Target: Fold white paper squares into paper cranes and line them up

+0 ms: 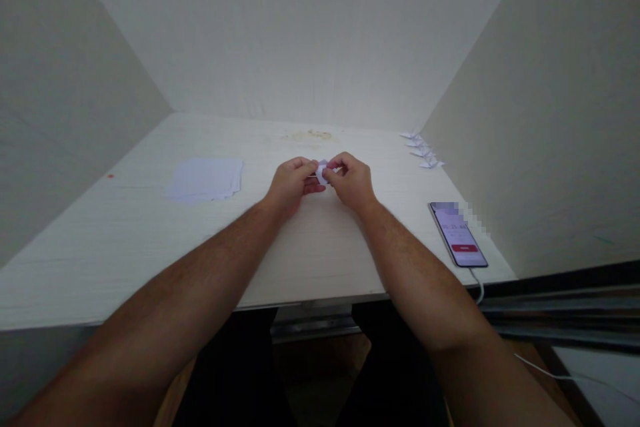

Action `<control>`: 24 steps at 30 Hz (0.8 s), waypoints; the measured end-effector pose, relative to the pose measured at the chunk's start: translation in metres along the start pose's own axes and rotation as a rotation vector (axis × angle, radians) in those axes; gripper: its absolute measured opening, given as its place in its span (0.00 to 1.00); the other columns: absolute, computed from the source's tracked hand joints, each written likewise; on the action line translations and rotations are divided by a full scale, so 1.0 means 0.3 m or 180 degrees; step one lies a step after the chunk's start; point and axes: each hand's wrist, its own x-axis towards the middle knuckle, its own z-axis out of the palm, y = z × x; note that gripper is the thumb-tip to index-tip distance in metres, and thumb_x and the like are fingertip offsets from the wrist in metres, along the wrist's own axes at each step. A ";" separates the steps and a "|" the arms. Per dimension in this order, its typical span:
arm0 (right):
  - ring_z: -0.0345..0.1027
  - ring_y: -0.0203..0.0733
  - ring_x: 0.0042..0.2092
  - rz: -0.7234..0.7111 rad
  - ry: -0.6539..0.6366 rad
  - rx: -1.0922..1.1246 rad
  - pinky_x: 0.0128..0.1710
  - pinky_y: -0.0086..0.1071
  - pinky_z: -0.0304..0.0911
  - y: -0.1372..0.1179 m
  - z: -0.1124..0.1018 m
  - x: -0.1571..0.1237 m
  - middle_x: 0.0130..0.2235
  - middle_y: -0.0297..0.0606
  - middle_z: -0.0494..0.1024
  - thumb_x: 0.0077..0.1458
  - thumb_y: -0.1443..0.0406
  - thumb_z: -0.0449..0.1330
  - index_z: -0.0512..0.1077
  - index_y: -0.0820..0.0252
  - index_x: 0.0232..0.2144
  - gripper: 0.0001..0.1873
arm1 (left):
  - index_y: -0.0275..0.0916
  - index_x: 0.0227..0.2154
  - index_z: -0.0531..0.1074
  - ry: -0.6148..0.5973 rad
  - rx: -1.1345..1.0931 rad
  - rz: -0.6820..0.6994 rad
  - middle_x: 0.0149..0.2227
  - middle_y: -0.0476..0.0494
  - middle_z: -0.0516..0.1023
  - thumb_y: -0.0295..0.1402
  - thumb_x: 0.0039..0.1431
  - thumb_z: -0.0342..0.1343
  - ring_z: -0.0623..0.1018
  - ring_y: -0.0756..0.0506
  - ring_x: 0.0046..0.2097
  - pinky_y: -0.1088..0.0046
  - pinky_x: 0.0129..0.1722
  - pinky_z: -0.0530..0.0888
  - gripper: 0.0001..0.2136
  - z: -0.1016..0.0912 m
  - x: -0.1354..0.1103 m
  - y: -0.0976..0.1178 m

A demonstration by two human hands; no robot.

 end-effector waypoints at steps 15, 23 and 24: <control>0.61 0.32 0.23 0.0162 -0.0026 0.0433 0.25 0.28 0.58 -0.002 0.006 0.002 0.21 0.27 0.69 0.49 0.65 0.62 0.75 0.57 0.31 0.04 | 0.36 0.28 0.67 -0.0027 -0.0324 -0.0020 0.28 0.43 0.78 0.29 0.55 0.62 0.79 0.48 0.26 0.72 0.26 0.78 0.08 0.001 -0.001 0.012; 0.58 0.32 0.21 0.0188 -0.0024 0.0455 0.24 0.28 0.55 -0.008 0.005 -0.004 0.17 0.24 0.65 0.48 0.62 0.65 0.74 0.56 0.29 0.05 | 0.36 0.27 0.67 -0.0100 -0.0368 -0.0018 0.27 0.45 0.77 0.30 0.53 0.64 0.77 0.49 0.26 0.71 0.27 0.78 0.09 -0.002 -0.001 0.009; 0.58 0.32 0.21 0.0180 -0.0030 0.0442 0.24 0.28 0.55 -0.009 0.004 -0.005 0.18 0.24 0.65 0.48 0.62 0.65 0.74 0.56 0.29 0.05 | 0.36 0.27 0.67 -0.0103 -0.0373 -0.0013 0.27 0.45 0.77 0.30 0.52 0.64 0.77 0.49 0.26 0.71 0.27 0.78 0.09 -0.002 0.000 0.008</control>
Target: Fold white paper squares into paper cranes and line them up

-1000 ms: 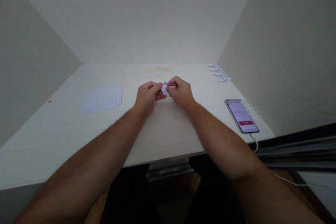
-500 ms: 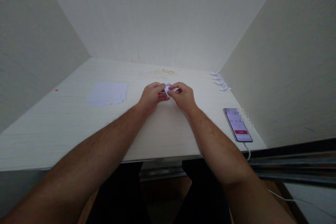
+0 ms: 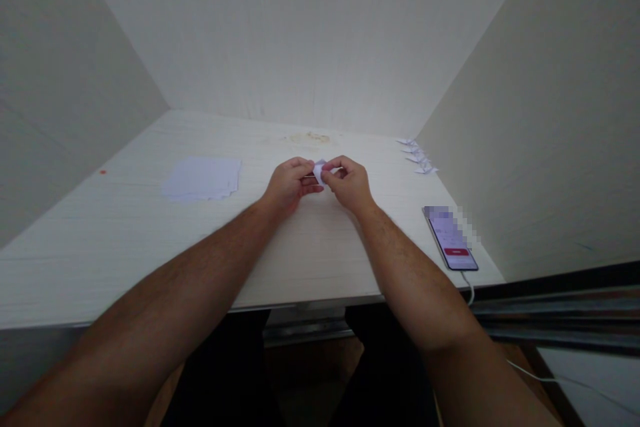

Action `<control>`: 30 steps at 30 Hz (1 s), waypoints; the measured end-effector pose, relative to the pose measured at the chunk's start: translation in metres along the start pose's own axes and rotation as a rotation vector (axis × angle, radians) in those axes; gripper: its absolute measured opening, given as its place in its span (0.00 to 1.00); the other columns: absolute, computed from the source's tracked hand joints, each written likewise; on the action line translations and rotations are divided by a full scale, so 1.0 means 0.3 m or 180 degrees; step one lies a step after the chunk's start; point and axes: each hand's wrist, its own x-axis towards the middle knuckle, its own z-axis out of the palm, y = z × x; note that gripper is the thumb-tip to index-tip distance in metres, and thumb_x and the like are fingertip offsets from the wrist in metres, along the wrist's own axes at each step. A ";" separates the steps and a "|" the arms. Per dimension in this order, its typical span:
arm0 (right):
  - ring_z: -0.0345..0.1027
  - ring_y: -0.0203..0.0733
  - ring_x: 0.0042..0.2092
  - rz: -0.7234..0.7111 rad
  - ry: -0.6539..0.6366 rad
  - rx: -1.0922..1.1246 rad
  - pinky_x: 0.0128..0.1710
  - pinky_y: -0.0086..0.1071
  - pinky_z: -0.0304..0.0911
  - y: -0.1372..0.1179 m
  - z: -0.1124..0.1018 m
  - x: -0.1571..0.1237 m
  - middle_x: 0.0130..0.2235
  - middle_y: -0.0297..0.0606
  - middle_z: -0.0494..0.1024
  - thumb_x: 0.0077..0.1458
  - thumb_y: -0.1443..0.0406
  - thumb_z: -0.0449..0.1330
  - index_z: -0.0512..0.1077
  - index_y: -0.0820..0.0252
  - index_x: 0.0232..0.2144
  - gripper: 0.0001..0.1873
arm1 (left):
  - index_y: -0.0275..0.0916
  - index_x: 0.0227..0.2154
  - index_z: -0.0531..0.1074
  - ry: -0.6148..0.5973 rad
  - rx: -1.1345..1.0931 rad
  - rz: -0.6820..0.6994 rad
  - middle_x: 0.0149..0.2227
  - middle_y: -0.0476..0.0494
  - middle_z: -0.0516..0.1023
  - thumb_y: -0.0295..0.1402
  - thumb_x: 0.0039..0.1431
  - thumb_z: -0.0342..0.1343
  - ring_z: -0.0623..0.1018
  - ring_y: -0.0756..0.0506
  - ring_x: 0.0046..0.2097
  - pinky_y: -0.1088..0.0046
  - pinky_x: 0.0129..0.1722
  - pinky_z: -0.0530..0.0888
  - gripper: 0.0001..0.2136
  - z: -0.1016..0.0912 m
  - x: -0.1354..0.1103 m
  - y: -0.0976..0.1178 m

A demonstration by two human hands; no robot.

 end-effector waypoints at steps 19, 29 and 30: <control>0.71 0.41 0.44 -0.1019 -0.0144 -0.0600 0.43 0.38 0.69 0.039 -0.004 0.020 0.42 0.39 0.78 0.50 0.69 0.62 0.72 0.57 0.27 0.03 | 0.39 0.31 0.69 -0.0156 0.0403 0.0239 0.30 0.50 0.75 0.34 0.51 0.66 0.77 0.49 0.34 0.62 0.40 0.80 0.10 0.005 -0.010 -0.014; 0.72 0.37 0.38 -0.0467 -0.0331 -0.0117 0.35 0.32 0.69 0.009 -0.003 0.003 0.43 0.37 0.80 0.55 0.63 0.62 0.70 0.57 0.26 0.08 | 0.38 0.34 0.77 -0.0210 0.0604 0.0581 0.38 0.44 0.80 0.32 0.47 0.70 0.79 0.48 0.37 0.67 0.40 0.79 0.12 -0.003 -0.003 -0.020; 0.72 0.37 0.37 -0.0455 -0.0339 -0.0099 0.36 0.32 0.70 0.007 -0.002 0.001 0.43 0.37 0.80 0.56 0.63 0.62 0.69 0.57 0.26 0.08 | 0.38 0.33 0.77 -0.0142 0.0611 0.0570 0.39 0.44 0.81 0.32 0.46 0.70 0.79 0.48 0.37 0.67 0.40 0.79 0.11 0.000 -0.005 -0.019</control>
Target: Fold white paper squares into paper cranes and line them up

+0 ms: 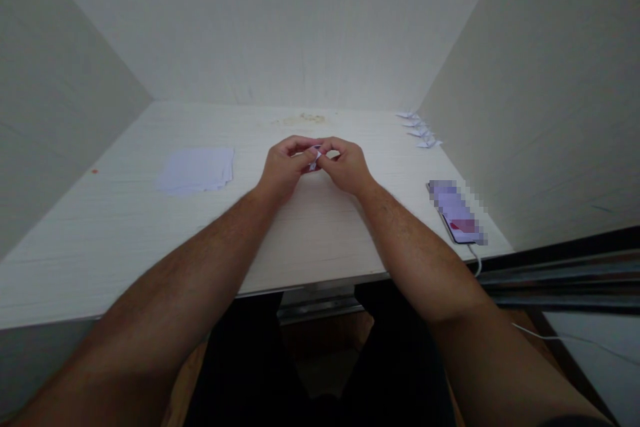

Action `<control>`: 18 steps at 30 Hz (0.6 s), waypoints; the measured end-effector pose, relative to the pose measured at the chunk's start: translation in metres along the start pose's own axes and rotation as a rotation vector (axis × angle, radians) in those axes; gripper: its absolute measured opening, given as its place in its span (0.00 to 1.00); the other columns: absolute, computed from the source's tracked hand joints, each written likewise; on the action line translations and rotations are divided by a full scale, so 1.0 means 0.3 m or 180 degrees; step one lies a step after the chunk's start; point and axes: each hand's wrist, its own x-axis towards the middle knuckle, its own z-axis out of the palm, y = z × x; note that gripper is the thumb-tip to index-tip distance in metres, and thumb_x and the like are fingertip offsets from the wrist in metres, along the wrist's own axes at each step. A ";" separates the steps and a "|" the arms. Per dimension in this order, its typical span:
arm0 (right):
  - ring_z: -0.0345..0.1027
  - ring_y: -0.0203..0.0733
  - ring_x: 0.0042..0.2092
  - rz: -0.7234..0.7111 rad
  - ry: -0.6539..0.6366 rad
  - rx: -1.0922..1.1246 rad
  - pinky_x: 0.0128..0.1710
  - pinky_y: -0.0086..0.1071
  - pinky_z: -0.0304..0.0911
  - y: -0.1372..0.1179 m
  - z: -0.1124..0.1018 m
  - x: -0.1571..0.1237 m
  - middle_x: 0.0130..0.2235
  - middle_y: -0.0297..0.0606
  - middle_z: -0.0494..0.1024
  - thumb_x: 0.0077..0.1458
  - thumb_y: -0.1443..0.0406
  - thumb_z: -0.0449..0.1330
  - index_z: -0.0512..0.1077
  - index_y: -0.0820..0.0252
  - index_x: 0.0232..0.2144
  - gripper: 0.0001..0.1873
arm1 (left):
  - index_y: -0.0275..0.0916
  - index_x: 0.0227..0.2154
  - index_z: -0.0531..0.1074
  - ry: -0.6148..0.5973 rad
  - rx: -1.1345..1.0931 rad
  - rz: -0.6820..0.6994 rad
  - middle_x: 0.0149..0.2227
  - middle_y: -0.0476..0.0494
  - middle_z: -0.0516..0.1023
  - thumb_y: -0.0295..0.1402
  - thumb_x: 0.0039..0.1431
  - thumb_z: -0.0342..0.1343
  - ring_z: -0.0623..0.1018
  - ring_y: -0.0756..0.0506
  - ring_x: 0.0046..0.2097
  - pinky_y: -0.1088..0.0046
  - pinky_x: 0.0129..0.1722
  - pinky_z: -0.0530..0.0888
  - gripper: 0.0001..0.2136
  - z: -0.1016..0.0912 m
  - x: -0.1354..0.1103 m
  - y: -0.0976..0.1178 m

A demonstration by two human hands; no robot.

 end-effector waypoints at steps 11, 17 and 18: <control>0.72 0.38 0.39 -0.0074 0.0174 -0.0156 0.40 0.34 0.69 0.004 0.000 0.003 0.37 0.36 0.80 0.54 0.64 0.62 0.71 0.57 0.26 0.06 | 0.38 0.33 0.76 0.0212 0.0273 0.0169 0.35 0.45 0.80 0.29 0.46 0.68 0.78 0.48 0.34 0.68 0.37 0.79 0.10 -0.005 0.005 -0.009; 0.69 0.36 0.33 0.0160 0.0326 0.0056 0.38 0.33 0.67 0.025 -0.004 0.022 0.30 0.33 0.76 0.50 0.66 0.64 0.72 0.59 0.26 0.04 | 0.38 0.39 0.75 -0.0198 0.0381 0.0206 0.37 0.46 0.80 0.22 0.39 0.68 0.79 0.48 0.36 0.70 0.40 0.78 0.20 -0.018 0.006 0.001; 0.68 0.36 0.32 0.0261 0.0307 0.0099 0.36 0.32 0.66 0.029 -0.004 0.025 0.29 0.32 0.76 0.50 0.65 0.64 0.72 0.59 0.26 0.05 | 0.38 0.40 0.75 -0.0194 0.0438 0.0215 0.38 0.46 0.80 0.21 0.38 0.68 0.79 0.48 0.36 0.71 0.40 0.77 0.21 -0.019 0.007 0.002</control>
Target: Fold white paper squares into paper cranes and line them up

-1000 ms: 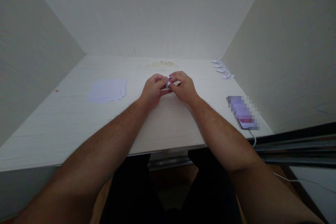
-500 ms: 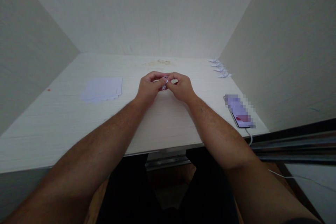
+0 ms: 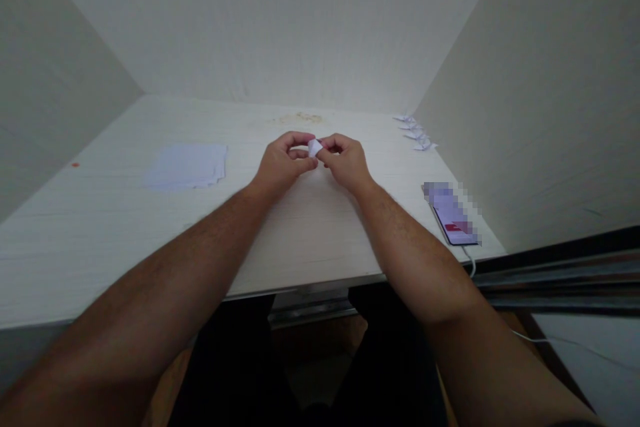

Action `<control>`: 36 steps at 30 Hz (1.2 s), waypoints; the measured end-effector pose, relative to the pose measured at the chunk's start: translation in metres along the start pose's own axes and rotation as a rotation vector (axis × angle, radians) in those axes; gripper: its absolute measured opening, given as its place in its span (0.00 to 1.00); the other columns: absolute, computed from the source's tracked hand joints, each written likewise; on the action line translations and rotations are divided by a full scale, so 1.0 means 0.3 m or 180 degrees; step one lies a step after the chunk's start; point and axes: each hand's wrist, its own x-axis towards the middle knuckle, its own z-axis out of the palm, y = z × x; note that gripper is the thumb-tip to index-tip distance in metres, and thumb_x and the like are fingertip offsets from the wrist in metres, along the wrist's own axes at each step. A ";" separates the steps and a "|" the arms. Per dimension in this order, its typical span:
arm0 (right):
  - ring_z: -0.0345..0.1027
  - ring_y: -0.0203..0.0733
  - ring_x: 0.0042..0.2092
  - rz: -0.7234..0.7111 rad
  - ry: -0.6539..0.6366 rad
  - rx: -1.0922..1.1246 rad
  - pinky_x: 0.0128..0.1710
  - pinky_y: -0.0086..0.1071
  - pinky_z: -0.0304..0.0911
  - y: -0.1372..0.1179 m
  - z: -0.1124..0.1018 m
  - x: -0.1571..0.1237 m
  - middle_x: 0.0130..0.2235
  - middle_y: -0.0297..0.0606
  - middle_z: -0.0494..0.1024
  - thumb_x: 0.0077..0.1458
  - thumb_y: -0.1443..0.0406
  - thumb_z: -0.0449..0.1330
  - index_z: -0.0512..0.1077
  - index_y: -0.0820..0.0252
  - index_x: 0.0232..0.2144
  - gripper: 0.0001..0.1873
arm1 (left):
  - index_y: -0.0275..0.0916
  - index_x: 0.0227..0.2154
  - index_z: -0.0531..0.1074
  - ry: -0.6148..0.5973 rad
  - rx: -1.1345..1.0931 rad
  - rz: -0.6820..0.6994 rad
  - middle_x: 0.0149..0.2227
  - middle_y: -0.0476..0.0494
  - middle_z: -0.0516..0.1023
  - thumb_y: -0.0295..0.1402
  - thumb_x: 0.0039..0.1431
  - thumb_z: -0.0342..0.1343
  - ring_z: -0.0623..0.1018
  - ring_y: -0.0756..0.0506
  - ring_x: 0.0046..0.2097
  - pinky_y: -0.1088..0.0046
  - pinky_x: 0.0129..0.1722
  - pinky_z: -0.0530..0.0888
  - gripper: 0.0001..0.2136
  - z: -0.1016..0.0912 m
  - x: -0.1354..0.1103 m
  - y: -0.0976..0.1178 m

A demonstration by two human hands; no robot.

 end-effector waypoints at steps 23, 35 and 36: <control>0.64 0.35 0.27 0.0089 -0.0100 -0.0299 0.27 0.28 0.58 0.011 0.008 -0.006 0.23 0.29 0.71 0.50 0.62 0.62 0.67 0.56 0.25 0.07 | 0.38 0.33 0.77 0.0477 0.0744 0.0303 0.30 0.48 0.78 0.21 0.38 0.66 0.73 0.51 0.30 0.77 0.30 0.68 0.15 0.008 0.001 0.009; 0.63 0.35 0.25 -0.0034 0.0106 -0.0514 0.26 0.30 0.57 -0.012 0.003 -0.022 0.22 0.28 0.71 0.50 0.63 0.60 0.66 0.55 0.26 0.06 | 0.38 0.34 0.78 0.0586 0.0976 0.0440 0.29 0.49 0.76 0.23 0.38 0.68 0.72 0.51 0.29 0.77 0.29 0.68 0.15 0.015 -0.004 0.006; 0.63 0.35 0.24 -0.0032 0.0109 -0.0518 0.26 0.30 0.57 -0.013 0.003 -0.023 0.22 0.28 0.70 0.50 0.63 0.60 0.66 0.55 0.26 0.06 | 0.39 0.34 0.78 0.0569 0.1006 0.0441 0.29 0.49 0.76 0.24 0.39 0.68 0.73 0.51 0.29 0.77 0.29 0.68 0.15 0.013 -0.003 0.002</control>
